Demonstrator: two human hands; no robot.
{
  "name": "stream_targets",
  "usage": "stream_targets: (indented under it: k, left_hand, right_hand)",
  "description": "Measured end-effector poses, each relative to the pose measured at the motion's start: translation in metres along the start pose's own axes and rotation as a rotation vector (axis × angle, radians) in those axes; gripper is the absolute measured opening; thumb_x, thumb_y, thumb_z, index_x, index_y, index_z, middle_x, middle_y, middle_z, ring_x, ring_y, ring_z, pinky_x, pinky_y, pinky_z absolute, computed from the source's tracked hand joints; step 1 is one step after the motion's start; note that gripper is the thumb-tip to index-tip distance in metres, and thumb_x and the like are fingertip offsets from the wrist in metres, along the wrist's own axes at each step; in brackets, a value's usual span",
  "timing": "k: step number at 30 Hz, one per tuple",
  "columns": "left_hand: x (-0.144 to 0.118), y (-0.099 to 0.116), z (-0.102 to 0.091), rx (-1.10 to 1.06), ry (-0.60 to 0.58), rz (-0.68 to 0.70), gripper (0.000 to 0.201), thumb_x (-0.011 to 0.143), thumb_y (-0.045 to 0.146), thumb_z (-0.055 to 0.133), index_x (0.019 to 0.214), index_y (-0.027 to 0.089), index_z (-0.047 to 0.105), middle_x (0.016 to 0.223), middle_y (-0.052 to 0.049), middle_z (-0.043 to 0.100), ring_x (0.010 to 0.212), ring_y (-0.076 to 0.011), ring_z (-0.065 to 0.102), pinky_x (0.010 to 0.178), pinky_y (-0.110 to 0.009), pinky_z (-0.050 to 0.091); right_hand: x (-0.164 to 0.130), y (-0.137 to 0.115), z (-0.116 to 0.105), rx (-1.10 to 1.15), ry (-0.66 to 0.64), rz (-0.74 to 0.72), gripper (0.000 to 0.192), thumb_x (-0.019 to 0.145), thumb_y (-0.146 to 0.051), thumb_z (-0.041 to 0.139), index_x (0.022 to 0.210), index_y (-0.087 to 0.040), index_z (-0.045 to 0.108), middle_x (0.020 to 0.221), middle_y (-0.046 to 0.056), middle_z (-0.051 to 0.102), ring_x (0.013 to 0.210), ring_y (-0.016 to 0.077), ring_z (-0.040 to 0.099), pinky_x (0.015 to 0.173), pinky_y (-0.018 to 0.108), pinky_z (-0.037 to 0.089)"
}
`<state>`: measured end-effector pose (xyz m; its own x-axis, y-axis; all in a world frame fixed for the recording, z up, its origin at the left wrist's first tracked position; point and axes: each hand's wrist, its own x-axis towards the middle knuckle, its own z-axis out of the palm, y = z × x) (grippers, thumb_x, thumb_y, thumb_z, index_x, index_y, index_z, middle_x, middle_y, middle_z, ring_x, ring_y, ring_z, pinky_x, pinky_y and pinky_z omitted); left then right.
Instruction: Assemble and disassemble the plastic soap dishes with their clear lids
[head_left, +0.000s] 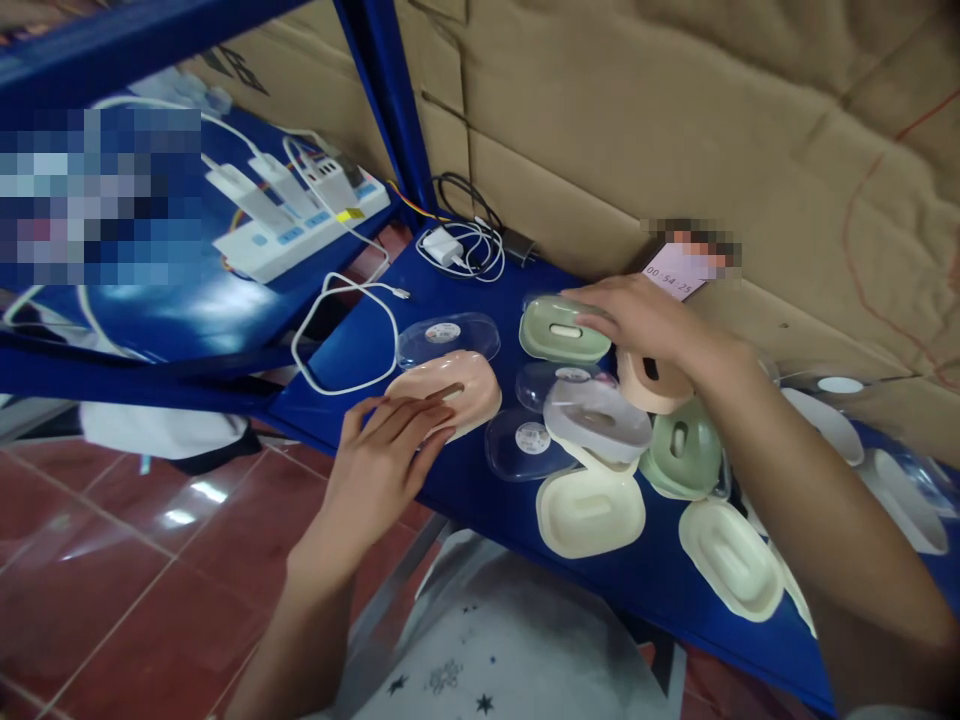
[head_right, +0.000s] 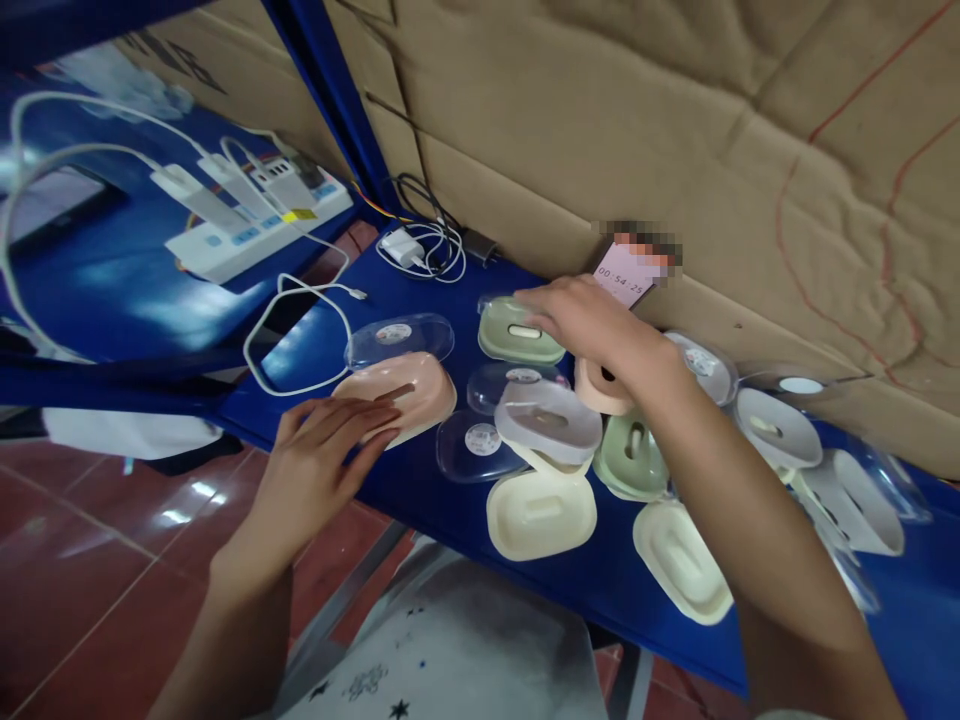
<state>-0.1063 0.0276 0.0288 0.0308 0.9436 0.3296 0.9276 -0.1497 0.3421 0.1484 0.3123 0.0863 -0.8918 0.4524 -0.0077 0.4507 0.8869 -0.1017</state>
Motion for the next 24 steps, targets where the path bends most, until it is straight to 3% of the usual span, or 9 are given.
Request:
stream_targets:
  k: [4,7,9,12,15,24]
  left_hand:
    - [0.006,0.000,0.009,-0.050,0.057,0.009,0.019,0.111,0.027,0.056,0.122,0.024,0.071,0.121,-0.007,0.082,0.117,-0.0288,0.074,0.111,-0.050,0.043]
    - [0.006,0.001,0.019,-0.065,0.063,0.017,0.024,0.110,0.025,0.058,0.130,0.026,0.070,0.130,-0.008,0.079,0.128,-0.0307,0.070,0.118,-0.055,0.039]
    - [0.003,0.002,0.024,-0.062,0.059,0.015,0.027,0.109,0.026,0.060,0.133,0.028,0.070,0.136,-0.008,0.077,0.135,-0.0320,0.066,0.121,-0.058,0.036]
    - [-0.003,0.002,0.026,-0.069,0.072,0.011,0.027,0.107,0.025,0.063,0.133,0.028,0.070,0.144,-0.011,0.072,0.139,-0.0321,0.064,0.122,-0.057,0.038]
    - [-0.005,0.000,0.025,-0.111,0.087,0.012,0.028,0.107,0.022,0.063,0.133,0.027,0.069,0.138,-0.010,0.074,0.132,-0.0295,0.068,0.120,-0.055,0.042]
    - [0.003,0.003,0.023,-0.179,0.236,0.026,0.027,0.104,0.019,0.065,0.130,0.026,0.068,0.126,-0.009,0.074,0.123,-0.0267,0.071,0.119,-0.054,0.048]
  right_hand:
    - [-0.001,-0.031,-0.011,-0.159,0.078,0.066,0.038,0.109,-0.017,0.043,0.134,-0.018,0.072,0.134,0.014,0.075,0.122,0.0329,0.067,0.100,0.046,0.045]
    - [-0.008,-0.052,-0.005,-0.165,-0.057,0.037,0.028,0.108,-0.018,0.051,0.122,-0.017,0.075,0.117,0.013,0.079,0.109,0.0306,0.070,0.092,0.042,0.045]
    - [-0.013,-0.057,0.004,-0.150,-0.138,0.044,0.023,0.106,-0.026,0.060,0.122,-0.015,0.074,0.117,0.014,0.079,0.109,0.0310,0.071,0.089,0.040,0.046]
    - [-0.016,-0.054,0.016,-0.126,-0.170,0.073,0.032,0.104,-0.031,0.068,0.129,-0.013,0.071,0.124,0.017,0.078,0.113,0.0313,0.072,0.088,0.039,0.047]
    - [-0.014,-0.045,0.017,-0.100,-0.176,0.047,0.026,0.107,-0.028,0.061,0.127,-0.015,0.072,0.118,0.015,0.080,0.109,0.0292,0.074,0.087,0.038,0.047]
    - [-0.025,-0.045,-0.025,-0.070,-0.120,0.080,0.035,0.114,-0.030,0.040,0.122,-0.020,0.073,0.099,0.010,0.080,0.089,0.0258,0.073,0.079,0.036,0.044]
